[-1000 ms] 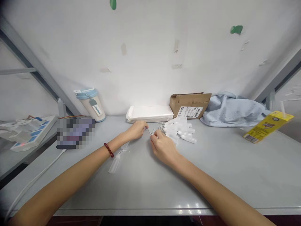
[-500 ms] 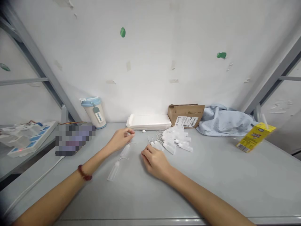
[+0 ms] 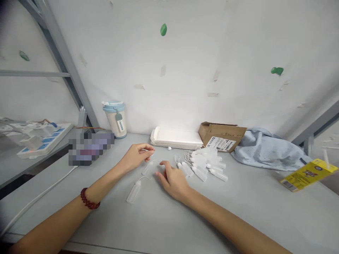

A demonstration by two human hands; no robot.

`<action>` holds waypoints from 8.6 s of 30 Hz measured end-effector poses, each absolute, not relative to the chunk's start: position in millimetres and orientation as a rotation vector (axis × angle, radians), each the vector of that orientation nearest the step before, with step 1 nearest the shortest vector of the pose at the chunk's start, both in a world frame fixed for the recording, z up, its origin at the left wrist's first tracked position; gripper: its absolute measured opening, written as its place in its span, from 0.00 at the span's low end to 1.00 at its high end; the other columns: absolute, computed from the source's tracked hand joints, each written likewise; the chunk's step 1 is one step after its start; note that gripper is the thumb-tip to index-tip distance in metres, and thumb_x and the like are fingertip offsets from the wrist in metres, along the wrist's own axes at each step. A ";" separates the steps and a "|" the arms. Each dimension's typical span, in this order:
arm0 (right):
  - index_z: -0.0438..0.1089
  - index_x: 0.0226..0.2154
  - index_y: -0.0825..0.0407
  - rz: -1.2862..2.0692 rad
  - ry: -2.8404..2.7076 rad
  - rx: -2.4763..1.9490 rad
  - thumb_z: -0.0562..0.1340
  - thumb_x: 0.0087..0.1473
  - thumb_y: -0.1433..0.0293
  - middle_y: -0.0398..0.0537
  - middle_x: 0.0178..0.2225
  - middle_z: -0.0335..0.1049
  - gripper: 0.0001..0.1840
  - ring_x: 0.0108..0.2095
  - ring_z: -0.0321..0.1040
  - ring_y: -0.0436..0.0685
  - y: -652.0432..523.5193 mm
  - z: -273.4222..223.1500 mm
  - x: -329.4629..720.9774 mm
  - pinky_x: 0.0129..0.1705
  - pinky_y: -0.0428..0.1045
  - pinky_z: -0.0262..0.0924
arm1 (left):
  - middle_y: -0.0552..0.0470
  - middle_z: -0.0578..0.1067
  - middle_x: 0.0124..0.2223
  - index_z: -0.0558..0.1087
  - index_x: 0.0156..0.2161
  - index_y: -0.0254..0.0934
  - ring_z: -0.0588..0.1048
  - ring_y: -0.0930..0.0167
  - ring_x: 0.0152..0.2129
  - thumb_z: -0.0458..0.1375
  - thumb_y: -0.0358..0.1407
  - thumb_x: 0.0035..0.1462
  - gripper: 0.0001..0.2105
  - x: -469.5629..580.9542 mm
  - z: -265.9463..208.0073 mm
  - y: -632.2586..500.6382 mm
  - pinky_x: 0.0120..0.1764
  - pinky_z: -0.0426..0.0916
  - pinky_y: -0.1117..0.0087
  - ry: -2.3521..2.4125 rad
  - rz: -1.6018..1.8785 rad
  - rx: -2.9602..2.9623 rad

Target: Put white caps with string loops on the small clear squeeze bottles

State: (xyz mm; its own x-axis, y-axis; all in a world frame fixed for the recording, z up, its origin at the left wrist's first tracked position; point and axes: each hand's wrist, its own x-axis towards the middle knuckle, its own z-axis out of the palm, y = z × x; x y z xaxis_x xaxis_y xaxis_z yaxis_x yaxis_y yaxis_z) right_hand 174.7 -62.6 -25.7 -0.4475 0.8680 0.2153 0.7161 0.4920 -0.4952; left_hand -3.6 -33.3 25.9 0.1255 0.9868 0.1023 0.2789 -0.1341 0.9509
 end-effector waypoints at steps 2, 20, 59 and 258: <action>0.56 0.47 0.54 0.493 -2.294 -1.299 0.48 0.60 0.63 0.44 0.27 0.69 0.16 0.24 0.64 0.53 -56.0 -24.7 164.5 0.27 0.47 0.53 | 0.54 0.71 0.28 0.71 0.31 0.33 0.68 0.76 0.20 0.57 0.38 0.46 0.09 -3.7 27.8 -34.1 0.27 0.65 0.73 1.264 1.098 1.531; 0.64 0.46 0.52 0.463 -2.312 -1.275 0.55 0.55 0.63 0.43 0.27 0.67 0.17 0.24 0.61 0.50 -44.0 -23.0 144.2 0.25 0.45 0.47 | 0.52 0.73 0.29 0.73 0.31 0.34 0.70 0.74 0.21 0.58 0.38 0.46 0.10 -7.1 27.3 -31.6 0.24 0.66 0.74 1.376 1.062 1.505; 0.62 0.43 0.54 0.563 -1.939 -1.157 0.51 0.59 0.65 0.49 0.36 0.68 0.13 0.28 0.64 0.50 -43.7 -27.8 150.7 0.28 0.47 0.58 | 0.55 0.66 0.27 0.64 0.30 0.36 0.74 0.71 0.17 0.52 0.42 0.52 0.10 -12.5 22.3 -31.6 0.20 0.66 0.73 1.397 0.706 1.599; 0.60 0.39 0.50 0.411 -2.117 -0.977 0.55 0.57 0.65 0.51 0.35 0.69 0.08 0.35 0.67 0.57 -28.5 -15.1 175.2 0.33 0.50 0.59 | 0.51 0.69 0.31 0.72 0.31 0.35 0.69 0.70 0.32 0.52 0.46 0.54 0.15 3.9 12.7 -38.1 0.24 0.65 0.76 1.105 0.962 1.554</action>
